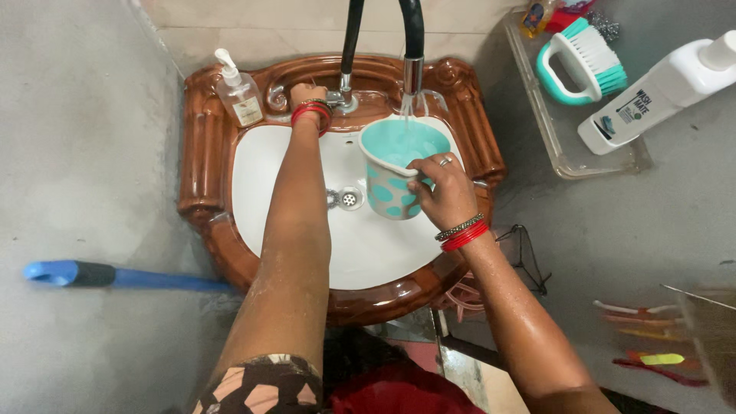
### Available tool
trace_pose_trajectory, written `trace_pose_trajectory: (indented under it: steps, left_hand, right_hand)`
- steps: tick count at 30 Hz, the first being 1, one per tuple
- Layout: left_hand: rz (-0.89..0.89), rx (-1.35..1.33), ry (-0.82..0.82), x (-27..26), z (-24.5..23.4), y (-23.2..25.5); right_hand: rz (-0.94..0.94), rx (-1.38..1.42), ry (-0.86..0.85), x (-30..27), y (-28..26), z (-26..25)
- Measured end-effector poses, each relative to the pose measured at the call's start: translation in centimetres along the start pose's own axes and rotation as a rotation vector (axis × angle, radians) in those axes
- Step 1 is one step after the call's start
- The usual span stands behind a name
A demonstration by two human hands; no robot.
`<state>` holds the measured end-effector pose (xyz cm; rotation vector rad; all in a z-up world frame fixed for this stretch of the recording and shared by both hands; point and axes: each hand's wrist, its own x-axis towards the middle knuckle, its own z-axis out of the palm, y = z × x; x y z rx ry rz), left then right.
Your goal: The person cleans a bathroom sink using a steel wool scrubber and a mug to rinse the basin. They repeatedly fill the mug with water from the tap, scrub the sink, and pour the water out. Finally, they use a squeegee to wipe the tiled floor.
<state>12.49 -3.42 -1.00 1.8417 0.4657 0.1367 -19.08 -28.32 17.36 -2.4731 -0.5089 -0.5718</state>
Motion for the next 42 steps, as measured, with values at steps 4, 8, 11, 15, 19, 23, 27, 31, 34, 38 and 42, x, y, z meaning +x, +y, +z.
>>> trace_pose_trajectory:
  steps: [4, 8, 11, 15, 19, 23, 27, 31, 34, 38, 42]
  left_hand:
    - [0.172, -0.158, 0.020, 2.4, 1.6, -1.1]
    - [0.395, 0.330, 0.118, -1.8, -0.6, -0.4]
    - [0.459, 0.570, 0.071, -5.2, -3.2, 0.9]
    - [0.459, 0.717, -0.010, -8.2, -4.7, 0.6]
    - [0.409, 0.705, -0.062, -16.3, -6.6, -1.2]
    - [0.404, 0.700, -0.042, -28.1, -9.8, -2.0]
    - [0.514, 0.579, 0.050, -42.2, -11.9, -3.4]
    - [0.644, 0.248, 0.218, -55.8, -11.0, -10.9]
    - [0.362, -0.064, 0.082, -62.1, -6.5, -20.7]
    - [-0.208, -0.503, -0.334, -63.2, -0.3, -33.8]
    - [-0.742, -0.557, -0.321, -57.9, 2.3, -44.3]
  right_hand:
    - [0.015, -0.019, -0.020, 0.1, 0.1, 0.0]
    - [-0.031, -0.033, 0.008, 0.8, -0.2, -0.2]
    - [-0.061, -0.028, 0.064, 1.3, -0.9, -0.7]
    - [-0.086, 0.018, 0.128, 0.5, -1.5, -1.6]
    - [-0.164, -0.024, 0.212, -4.4, -2.2, -3.5]
    - [-0.231, -0.012, 0.290, -13.3, -3.6, -8.0]
    - [-0.191, 0.024, 0.315, -25.0, -3.5, -13.7]
    - [-0.102, 0.051, 0.219, -37.9, -1.6, -16.7]
    - [-0.023, 0.083, 0.075, -45.4, 0.4, -16.0]
    - [0.133, -0.036, -0.197, -52.2, 3.6, -12.8]
    - [0.146, -0.031, -0.340, -55.7, 8.3, -4.3]
